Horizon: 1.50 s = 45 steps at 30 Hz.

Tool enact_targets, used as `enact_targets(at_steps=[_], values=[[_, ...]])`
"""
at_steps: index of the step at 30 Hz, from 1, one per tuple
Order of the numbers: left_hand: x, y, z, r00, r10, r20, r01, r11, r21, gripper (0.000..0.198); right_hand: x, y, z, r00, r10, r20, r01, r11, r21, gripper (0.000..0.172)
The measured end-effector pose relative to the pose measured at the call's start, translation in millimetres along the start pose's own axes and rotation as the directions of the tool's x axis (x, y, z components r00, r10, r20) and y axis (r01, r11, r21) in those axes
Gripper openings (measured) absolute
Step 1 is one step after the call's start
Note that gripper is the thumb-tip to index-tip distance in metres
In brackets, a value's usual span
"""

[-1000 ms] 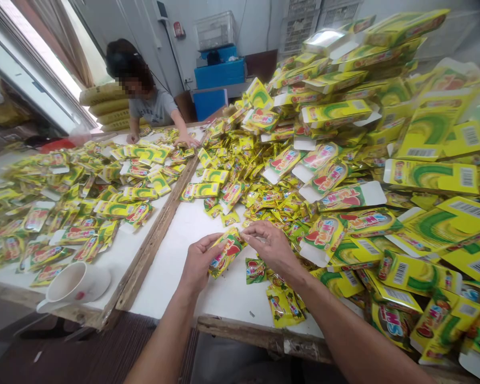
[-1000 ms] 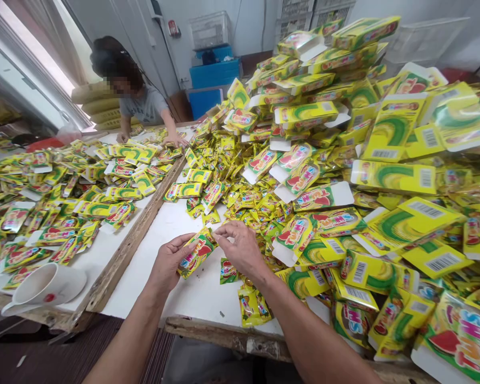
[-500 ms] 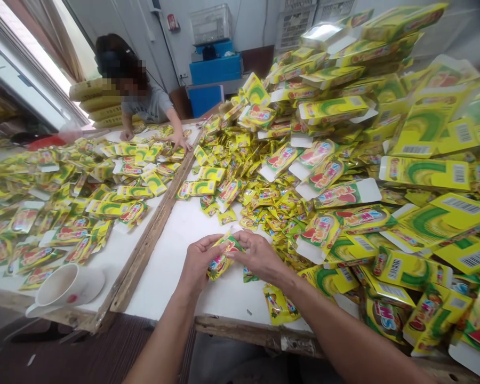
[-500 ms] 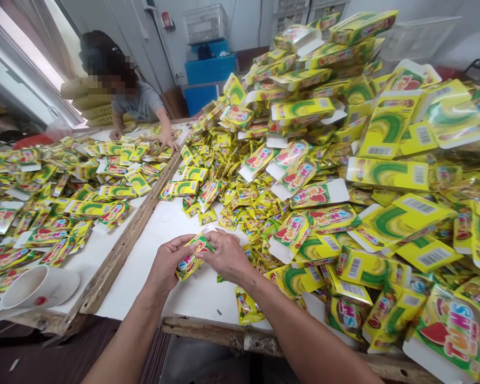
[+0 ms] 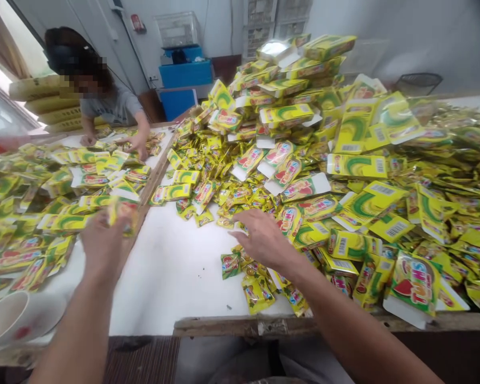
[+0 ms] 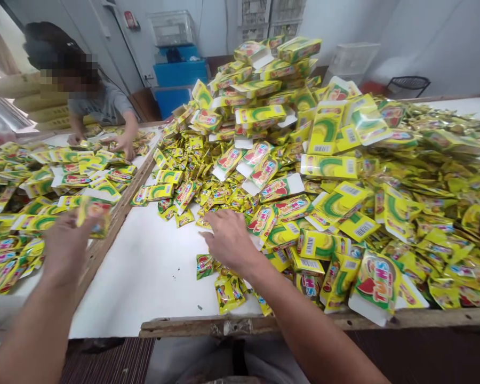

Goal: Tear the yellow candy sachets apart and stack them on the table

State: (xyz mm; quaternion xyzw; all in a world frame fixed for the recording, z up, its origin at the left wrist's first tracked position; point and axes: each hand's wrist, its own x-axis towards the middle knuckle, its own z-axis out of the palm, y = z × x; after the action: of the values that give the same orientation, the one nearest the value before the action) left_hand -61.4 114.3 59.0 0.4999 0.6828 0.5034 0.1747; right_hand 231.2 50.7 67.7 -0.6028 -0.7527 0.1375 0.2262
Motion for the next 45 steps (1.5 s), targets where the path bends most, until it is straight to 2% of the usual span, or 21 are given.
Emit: enact_targets(at_steps=[2,4,7,10,12,14,15,17,18,19,21,22,24,27,30,32,35,38,40,42,45], values=[[15,4,-14.1,0.975,0.050,-0.215,-0.030,0.995,0.096,0.070,-10,9,-13,0.999,-0.032,0.008,0.033,0.961,-0.274,0.028],[14,4,-16.3,0.960,0.081,-0.269,-0.045,0.989,0.139,0.081,-17,24,-19,0.999,-0.033,0.021,0.039,0.885,-0.465,0.039],[-12,-4,0.0,0.996,0.007,-0.090,-0.001,0.997,0.071,0.067,-18,47,-16,0.991,0.033,0.130,0.048,0.818,-0.573,0.028],[-51,-9,22.9,0.979,-0.109,0.171,0.112,0.994,-0.008,0.047,-8,53,-12,0.986,0.037,0.161,0.060,0.829,-0.556,0.024],[-76,-5,35.8,0.959,-0.068,0.277,0.079,0.996,-0.028,0.046,0,41,-12,0.999,-0.018,0.030,0.030,0.880,-0.474,0.023],[-97,4,47.4,0.933,0.115,0.341,-0.097,0.993,-0.069,0.060,7,20,-9,0.987,-0.027,-0.158,-0.018,0.960,-0.280,0.019],[-105,9,53.0,0.899,0.234,0.370,-0.212,0.972,-0.099,0.071,10,7,-7,0.974,0.006,-0.224,-0.037,0.991,-0.131,0.017],[-115,16,62.8,0.806,0.425,0.412,-0.400,0.904,-0.151,0.082,16,-16,0,0.976,0.135,-0.172,-0.093,0.969,0.231,0.013],[-117,17,66.4,0.776,0.469,0.423,-0.445,0.881,-0.161,0.082,18,-25,4,0.984,0.165,-0.071,-0.123,0.908,0.401,0.013],[-118,16,68.7,0.770,0.476,0.424,-0.456,0.876,-0.155,0.078,19,-30,8,0.985,0.168,0.028,-0.157,0.835,0.528,0.014],[-114,8,68.2,0.820,0.399,0.410,-0.388,0.915,-0.115,0.065,18,-30,16,0.980,0.142,0.143,-0.200,0.765,0.612,0.018],[-112,3,65.6,0.853,0.326,0.407,-0.315,0.944,-0.096,0.058,15,-26,20,0.979,0.135,0.150,-0.198,0.798,0.569,0.020],[-105,-10,57.8,0.889,0.165,0.427,-0.136,0.986,-0.097,0.044,7,-13,29,0.984,0.105,0.141,-0.148,0.927,0.344,0.025],[-100,-23,47.6,0.860,-0.027,0.510,0.135,0.975,-0.176,0.039,-6,4,47,0.960,-0.015,0.279,0.026,0.999,-0.036,0.028],[-102,-25,43.9,0.813,-0.122,0.570,0.317,0.913,-0.257,0.043,-12,9,62,0.916,-0.056,0.396,0.131,0.978,-0.163,0.017],[-104,-23,42.6,0.788,-0.154,0.597,0.387,0.877,-0.285,0.047,-11,9,66,0.922,-0.040,0.384,0.094,0.988,-0.121,0.010],[-108,-18,38.8,0.739,-0.185,0.648,0.447,0.854,-0.266,0.046,-7,13,63,0.965,-0.027,0.260,-0.001,0.994,0.107,0.010],[-110,-14,34.5,0.685,-0.185,0.705,0.440,0.876,-0.198,0.039,-4,19,58,0.991,0.061,0.121,-0.104,0.915,0.389,0.014],[-111,-11,33.4,0.641,-0.188,0.745,0.435,0.888,-0.151,0.037,-2,23,58,0.985,0.152,0.088,-0.175,0.840,0.514,0.023],[-112,-9,33.7,0.609,-0.190,0.770,0.445,0.886,-0.133,0.038,-2,24,59,0.981,0.175,0.083,-0.190,0.781,0.595,0.028],[-112,-7,34.4,0.610,-0.192,0.769,0.459,0.876,-0.145,0.041,-1,26,59,0.991,0.097,0.090,-0.132,0.755,0.643,0.021]])
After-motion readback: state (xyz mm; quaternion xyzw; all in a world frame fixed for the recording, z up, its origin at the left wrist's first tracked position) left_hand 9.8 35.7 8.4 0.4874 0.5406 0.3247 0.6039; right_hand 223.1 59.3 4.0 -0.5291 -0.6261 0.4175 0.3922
